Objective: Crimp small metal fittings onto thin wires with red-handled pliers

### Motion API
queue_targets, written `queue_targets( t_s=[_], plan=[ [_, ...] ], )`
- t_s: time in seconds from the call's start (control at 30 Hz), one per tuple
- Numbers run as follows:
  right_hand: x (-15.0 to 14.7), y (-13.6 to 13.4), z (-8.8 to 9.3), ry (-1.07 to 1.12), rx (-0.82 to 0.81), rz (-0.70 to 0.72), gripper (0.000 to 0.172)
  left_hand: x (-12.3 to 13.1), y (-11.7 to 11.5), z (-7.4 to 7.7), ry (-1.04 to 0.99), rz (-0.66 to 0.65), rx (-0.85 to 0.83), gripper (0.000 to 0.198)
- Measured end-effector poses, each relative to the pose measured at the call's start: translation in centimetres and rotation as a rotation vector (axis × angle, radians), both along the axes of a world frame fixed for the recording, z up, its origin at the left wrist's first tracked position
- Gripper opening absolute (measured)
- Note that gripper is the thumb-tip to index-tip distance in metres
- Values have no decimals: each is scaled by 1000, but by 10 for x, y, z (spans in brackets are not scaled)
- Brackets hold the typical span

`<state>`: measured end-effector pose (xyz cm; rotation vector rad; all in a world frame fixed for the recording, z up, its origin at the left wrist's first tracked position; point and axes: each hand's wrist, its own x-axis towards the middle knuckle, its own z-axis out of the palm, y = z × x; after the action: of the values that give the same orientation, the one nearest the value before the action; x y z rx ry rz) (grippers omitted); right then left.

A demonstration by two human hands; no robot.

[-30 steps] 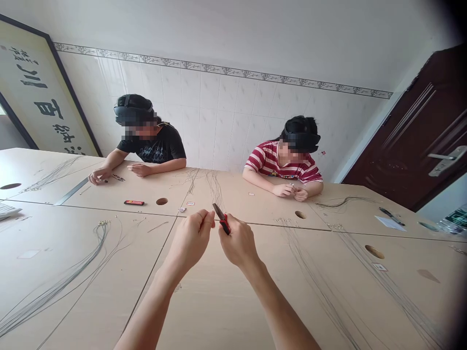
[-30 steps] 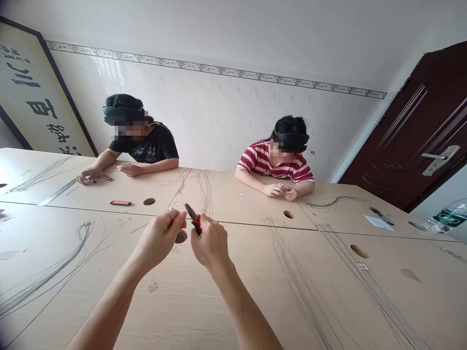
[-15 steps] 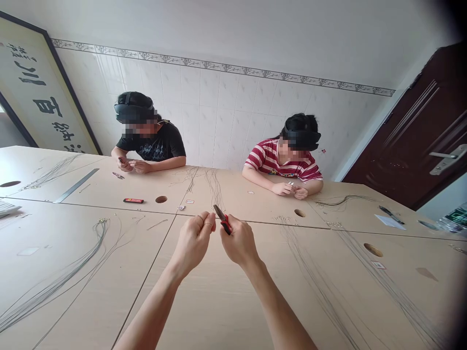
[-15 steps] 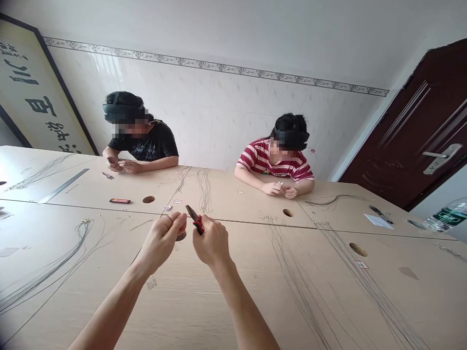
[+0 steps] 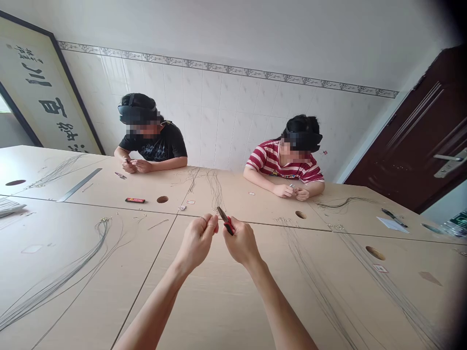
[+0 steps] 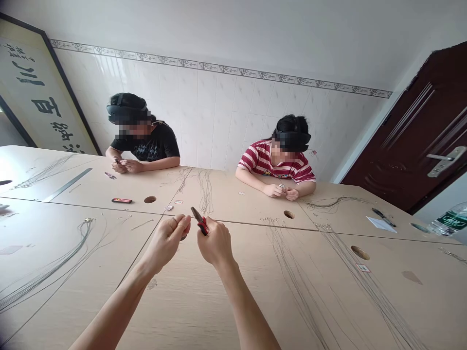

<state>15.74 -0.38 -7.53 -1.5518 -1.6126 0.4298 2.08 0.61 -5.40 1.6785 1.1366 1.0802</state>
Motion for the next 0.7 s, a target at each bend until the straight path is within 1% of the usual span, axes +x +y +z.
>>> queue_targets(
  t_s=[0.13,0.23,0.4,0.53,0.63,0.7],
  plan=[
    [1,0,0,11,15,18,12,-5,4,-2,-28,-12,-21,45],
    [-1,-1,1,21,38,42,10,-11,6,-1,-44,15,-12,43],
    [-9,-5,0,84,49,78,13,-20,4,5,-79,60,22,33],
    [-12,-13,6,191,41,153,7,-24,-2,12,-92,77,25,29],
    [-9,-20,15,290,57,209,18,-28,-6,17,-112,80,23,28],
    [-6,-23,20,340,79,217,26,-29,-8,19,-129,56,21,28]
  ],
)
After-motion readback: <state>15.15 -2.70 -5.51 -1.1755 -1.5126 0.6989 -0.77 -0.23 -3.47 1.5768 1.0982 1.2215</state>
